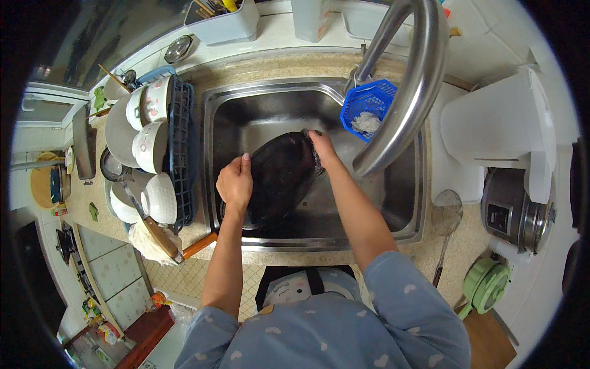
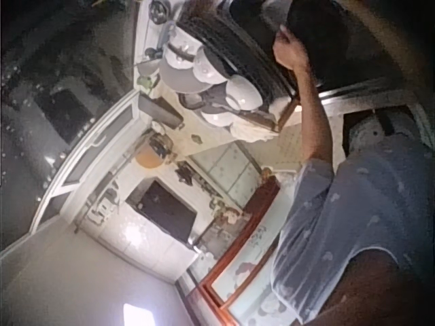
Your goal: The person scrubs a black frying pan in a kitchen sink using a cloth and a steel wool pad, then rinses it under running water. The person repeats the scrubbing and rinsing process multiple times to clean the pan thoroughly.
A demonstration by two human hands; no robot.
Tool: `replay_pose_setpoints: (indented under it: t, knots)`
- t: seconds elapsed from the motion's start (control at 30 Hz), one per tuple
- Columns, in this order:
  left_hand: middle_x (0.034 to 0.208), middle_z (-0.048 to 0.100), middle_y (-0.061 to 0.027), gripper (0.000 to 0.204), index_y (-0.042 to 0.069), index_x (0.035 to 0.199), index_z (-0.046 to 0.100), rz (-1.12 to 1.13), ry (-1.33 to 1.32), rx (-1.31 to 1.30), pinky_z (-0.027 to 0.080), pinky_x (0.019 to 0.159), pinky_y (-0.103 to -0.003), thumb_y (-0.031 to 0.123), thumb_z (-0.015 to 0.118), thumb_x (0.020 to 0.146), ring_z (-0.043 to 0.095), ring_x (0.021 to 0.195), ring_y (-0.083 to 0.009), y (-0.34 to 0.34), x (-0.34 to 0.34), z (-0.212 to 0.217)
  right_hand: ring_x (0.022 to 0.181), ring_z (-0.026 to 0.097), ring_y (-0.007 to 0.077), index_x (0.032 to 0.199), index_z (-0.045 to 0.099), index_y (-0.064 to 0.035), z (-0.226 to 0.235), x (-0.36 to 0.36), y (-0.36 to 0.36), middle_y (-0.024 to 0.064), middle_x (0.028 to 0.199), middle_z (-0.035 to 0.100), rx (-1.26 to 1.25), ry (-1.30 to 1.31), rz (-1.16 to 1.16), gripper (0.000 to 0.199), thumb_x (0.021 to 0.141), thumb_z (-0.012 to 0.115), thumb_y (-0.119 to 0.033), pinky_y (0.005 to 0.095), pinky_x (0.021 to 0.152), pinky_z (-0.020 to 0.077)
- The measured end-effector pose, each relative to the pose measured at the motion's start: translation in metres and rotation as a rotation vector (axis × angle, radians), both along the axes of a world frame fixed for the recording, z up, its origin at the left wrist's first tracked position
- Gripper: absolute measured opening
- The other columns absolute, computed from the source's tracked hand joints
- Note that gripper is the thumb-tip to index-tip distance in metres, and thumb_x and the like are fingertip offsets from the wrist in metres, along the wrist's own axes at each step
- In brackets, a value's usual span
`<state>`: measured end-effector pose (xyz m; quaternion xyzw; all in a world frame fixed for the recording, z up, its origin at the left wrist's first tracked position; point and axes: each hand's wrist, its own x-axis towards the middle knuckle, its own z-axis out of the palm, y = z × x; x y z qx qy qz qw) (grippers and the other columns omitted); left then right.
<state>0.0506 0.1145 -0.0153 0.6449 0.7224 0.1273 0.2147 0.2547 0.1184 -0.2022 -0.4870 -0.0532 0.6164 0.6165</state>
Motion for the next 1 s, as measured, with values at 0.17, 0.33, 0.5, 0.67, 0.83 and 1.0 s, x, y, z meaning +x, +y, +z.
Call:
replay_pose_setpoints:
  t: [0.17, 0.33, 0.5, 0.67, 0.83, 1.0]
  knots:
    - [0.074, 0.060, -0.0174, 0.039, 0.007, 0.083, 0.063, 0.019, -0.010, -0.014, 0.043, 0.064, -0.043, 0.040, 0.043, 0.087, 0.057, 0.075, -0.0370, 0.002, -0.003, -0.002, 0.072, 0.059, 0.0205, 0.086, 0.063, -0.0012, 0.064, -0.029, 0.013, 0.0090, 0.084, 0.063, 0.178, -0.951, 0.242, 0.027, 0.081, 0.058, -0.027, 0.0327, 0.071, 0.0453]
    - [0.078, 0.060, -0.0188, 0.035, 0.005, 0.089, 0.062, -0.026, -0.139, -0.062, 0.042, 0.066, -0.041, 0.035, 0.044, 0.088, 0.057, 0.078, -0.0366, 0.007, -0.007, -0.007, 0.087, 0.054, 0.0323, 0.085, 0.062, -0.0033, 0.130, -0.060, 0.006, 0.0139, 0.085, 0.060, 0.479, -1.295, 0.260, 0.028, 0.077, 0.061, -0.030, 0.0377, 0.076, 0.0431]
    - [0.074, 0.058, -0.0185, 0.034, -0.001, 0.090, 0.058, -0.190, -0.482, -0.103, 0.042, 0.066, -0.034, 0.032, 0.047, 0.088, 0.056, 0.069, -0.0263, 0.012, -0.030, -0.019, 0.090, 0.054, 0.0349, 0.091, 0.063, -0.0053, 0.134, -0.046, 0.021, 0.0196, 0.091, 0.058, 0.153, -1.308, 0.460, 0.040, 0.077, 0.057, -0.042, 0.0410, 0.077, 0.0433]
    - [0.078, 0.061, -0.0111, 0.039, -0.004, 0.094, 0.058, -0.052, -0.522, -0.222, 0.042, 0.071, -0.029, 0.033, 0.043, 0.092, 0.054, 0.073, -0.0167, -0.015, -0.072, -0.053, 0.093, 0.055, 0.0338, 0.097, 0.063, -0.0053, 0.118, -0.022, 0.036, 0.0186, 0.095, 0.060, -0.008, -1.240, 0.569, 0.046, 0.074, 0.056, -0.045, 0.0402, 0.080, 0.0442]
    - [0.083, 0.061, -0.0031, 0.033, 0.001, 0.090, 0.060, 0.175, -1.084, -0.291, 0.041, 0.075, -0.026, 0.030, 0.043, 0.092, 0.053, 0.076, -0.0124, -0.023, -0.065, -0.064, 0.093, 0.054, 0.0319, 0.097, 0.061, -0.0040, 0.119, -0.046, 0.015, 0.0153, 0.099, 0.059, 0.284, -1.360, 0.304, 0.032, 0.079, 0.057, -0.030, 0.0387, 0.081, 0.0435]
    - [0.094, 0.060, -0.0043, 0.032, 0.003, 0.097, 0.059, 0.368, -1.239, -0.467, 0.037, 0.087, -0.031, 0.031, 0.047, 0.090, 0.054, 0.091, -0.0155, -0.014, -0.068, -0.082, 0.116, 0.040, 0.0325, 0.113, 0.055, -0.0068, 0.146, -0.104, -0.037, 0.0137, 0.123, 0.048, 0.552, -1.678, 0.398, 0.043, 0.076, 0.061, -0.028, 0.0427, 0.097, 0.0330]
